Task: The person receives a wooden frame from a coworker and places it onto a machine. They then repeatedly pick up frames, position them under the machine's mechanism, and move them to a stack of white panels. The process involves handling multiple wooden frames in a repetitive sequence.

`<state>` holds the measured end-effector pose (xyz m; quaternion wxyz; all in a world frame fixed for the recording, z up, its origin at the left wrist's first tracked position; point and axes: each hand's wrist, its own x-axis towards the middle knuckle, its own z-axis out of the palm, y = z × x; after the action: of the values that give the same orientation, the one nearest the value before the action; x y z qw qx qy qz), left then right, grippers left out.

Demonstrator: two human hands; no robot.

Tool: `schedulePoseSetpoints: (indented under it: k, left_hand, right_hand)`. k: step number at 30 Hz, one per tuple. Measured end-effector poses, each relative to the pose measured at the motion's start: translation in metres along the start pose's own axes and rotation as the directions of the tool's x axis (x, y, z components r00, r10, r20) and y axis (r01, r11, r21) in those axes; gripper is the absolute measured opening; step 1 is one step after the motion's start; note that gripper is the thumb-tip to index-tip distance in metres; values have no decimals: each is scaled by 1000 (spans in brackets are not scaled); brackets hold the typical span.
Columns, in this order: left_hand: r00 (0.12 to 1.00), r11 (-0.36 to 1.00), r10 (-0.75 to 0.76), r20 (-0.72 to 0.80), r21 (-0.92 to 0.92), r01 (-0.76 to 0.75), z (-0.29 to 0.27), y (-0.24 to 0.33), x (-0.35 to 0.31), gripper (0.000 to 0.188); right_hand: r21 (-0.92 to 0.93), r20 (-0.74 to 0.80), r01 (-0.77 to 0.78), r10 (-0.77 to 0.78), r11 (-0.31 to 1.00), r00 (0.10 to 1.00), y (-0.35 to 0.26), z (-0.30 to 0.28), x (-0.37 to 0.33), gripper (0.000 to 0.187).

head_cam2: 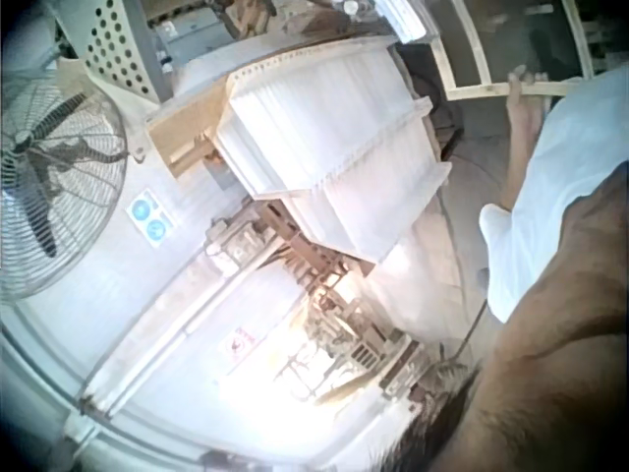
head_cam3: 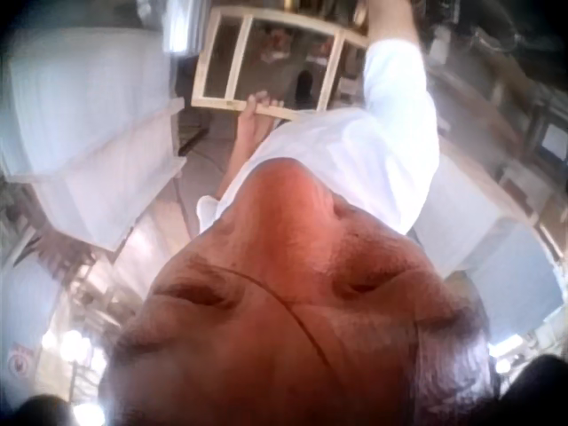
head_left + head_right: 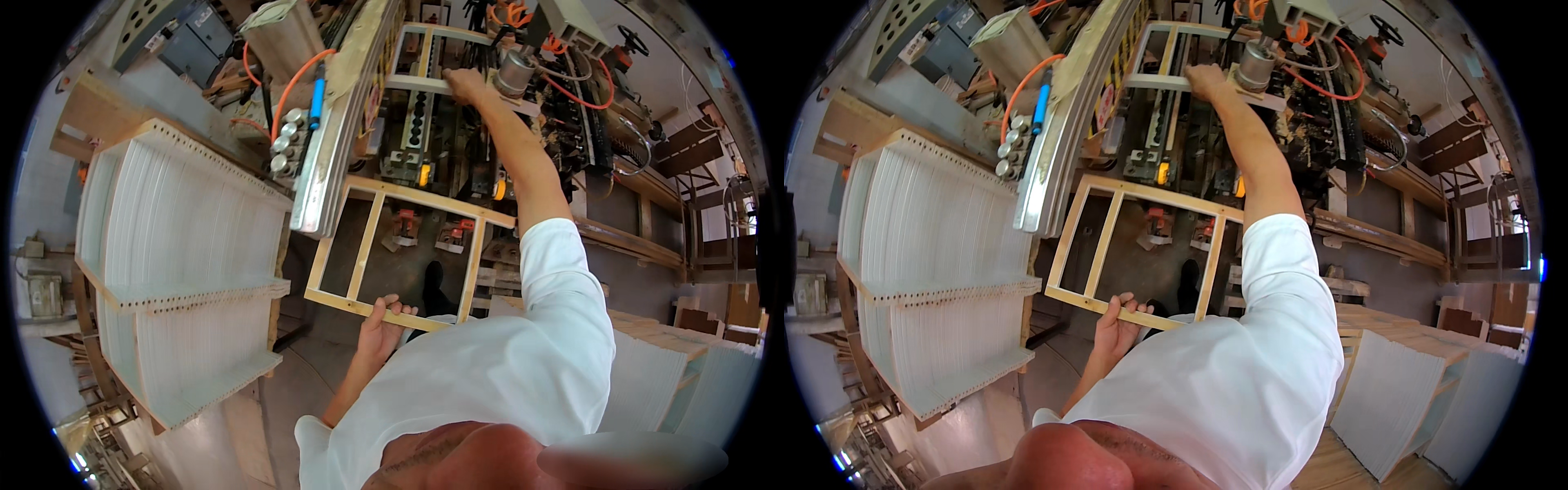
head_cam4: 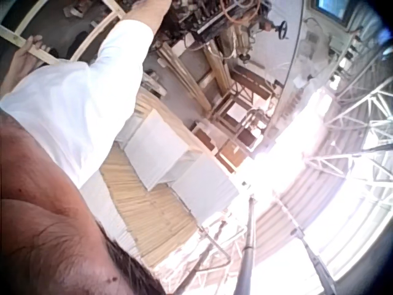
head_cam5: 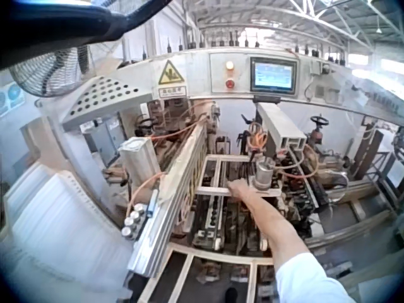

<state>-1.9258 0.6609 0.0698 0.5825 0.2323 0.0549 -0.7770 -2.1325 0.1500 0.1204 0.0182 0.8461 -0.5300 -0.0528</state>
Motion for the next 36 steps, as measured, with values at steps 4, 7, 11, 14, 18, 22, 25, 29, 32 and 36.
schedulePoseSetpoints:
  k: [4,7,11,14,18,22,25,29,32,36]
  left_hand:
    - [989,998,68,-128,15,-67,-48,9,-21,29]
    - [967,994,101,-233,-4,-105,-99,15,-17,26]
    - [829,988,154,-537,58,-146,-170,13,9,22]
    - [793,984,179,-582,125,-130,-185,8,27,18]
    - [794,975,207,-571,189,-118,-184,8,52,16]
    - [841,969,209,-499,222,-109,-161,3,72,16]
    - [841,960,217,-496,264,-92,-141,5,75,15]
    - [815,942,246,-525,329,-73,-134,5,72,15]
    - [805,894,257,-535,448,12,-104,5,62,17]
    - [815,860,285,-505,510,16,-81,-3,37,24]
  right_hand:
    - [97,-70,-6,13,995,997,5,12,1,38]
    - [122,-96,7,5,993,995,7,14,-1,43]
    - [98,-124,50,-37,994,992,5,10,0,45]
    - [59,-80,72,-67,996,994,1,7,3,48]
    - [34,-128,152,-146,988,981,0,16,7,42]
    - [12,-83,150,-149,989,985,1,5,9,29]
    - [-49,-130,157,-163,986,978,2,4,8,16]
    - [-66,-162,162,-171,985,972,3,5,11,15]
    - [-69,-90,139,-145,988,985,5,2,10,10]
    - [-80,-48,122,-126,989,991,6,1,10,12]
